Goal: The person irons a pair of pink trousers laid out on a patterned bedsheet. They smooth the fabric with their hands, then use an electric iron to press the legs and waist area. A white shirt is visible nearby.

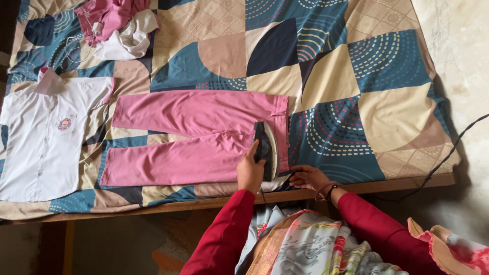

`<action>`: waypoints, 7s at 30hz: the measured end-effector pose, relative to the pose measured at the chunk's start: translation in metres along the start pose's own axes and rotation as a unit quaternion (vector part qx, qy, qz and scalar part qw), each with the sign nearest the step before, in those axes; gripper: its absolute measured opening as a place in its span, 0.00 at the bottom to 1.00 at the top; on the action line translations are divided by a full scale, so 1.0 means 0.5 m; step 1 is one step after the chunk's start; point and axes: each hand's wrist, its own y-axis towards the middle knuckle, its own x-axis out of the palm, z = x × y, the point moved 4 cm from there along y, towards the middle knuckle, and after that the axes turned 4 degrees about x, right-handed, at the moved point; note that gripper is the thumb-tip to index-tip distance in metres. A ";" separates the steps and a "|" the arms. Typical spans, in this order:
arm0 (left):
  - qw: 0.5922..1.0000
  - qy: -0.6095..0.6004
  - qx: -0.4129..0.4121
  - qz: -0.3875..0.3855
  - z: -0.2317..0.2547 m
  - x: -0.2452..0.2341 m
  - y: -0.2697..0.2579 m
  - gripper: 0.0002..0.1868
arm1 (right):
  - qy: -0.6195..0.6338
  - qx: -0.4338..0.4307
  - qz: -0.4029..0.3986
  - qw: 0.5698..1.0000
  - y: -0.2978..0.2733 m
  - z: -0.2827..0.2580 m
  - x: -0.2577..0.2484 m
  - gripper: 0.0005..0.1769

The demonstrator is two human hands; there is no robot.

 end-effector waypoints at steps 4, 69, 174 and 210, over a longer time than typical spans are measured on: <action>1.000 -0.014 0.010 0.011 0.001 -0.022 -0.027 0.38 | 0.006 -0.032 -0.039 0.999 -0.002 0.001 0.005 0.27; 0.998 0.005 0.068 -0.014 -0.120 -0.180 -0.021 0.34 | -0.210 -0.064 0.192 0.957 0.018 -0.099 0.032 0.24; 0.991 -0.001 -0.095 0.099 -0.321 -0.346 -0.044 0.36 | -0.165 -0.076 0.172 0.968 -0.007 -0.068 0.048 0.11; 0.983 0.038 -0.121 0.133 -0.337 -0.394 0.043 0.37 | -0.156 -0.127 0.190 0.961 -0.007 -0.056 0.060 0.11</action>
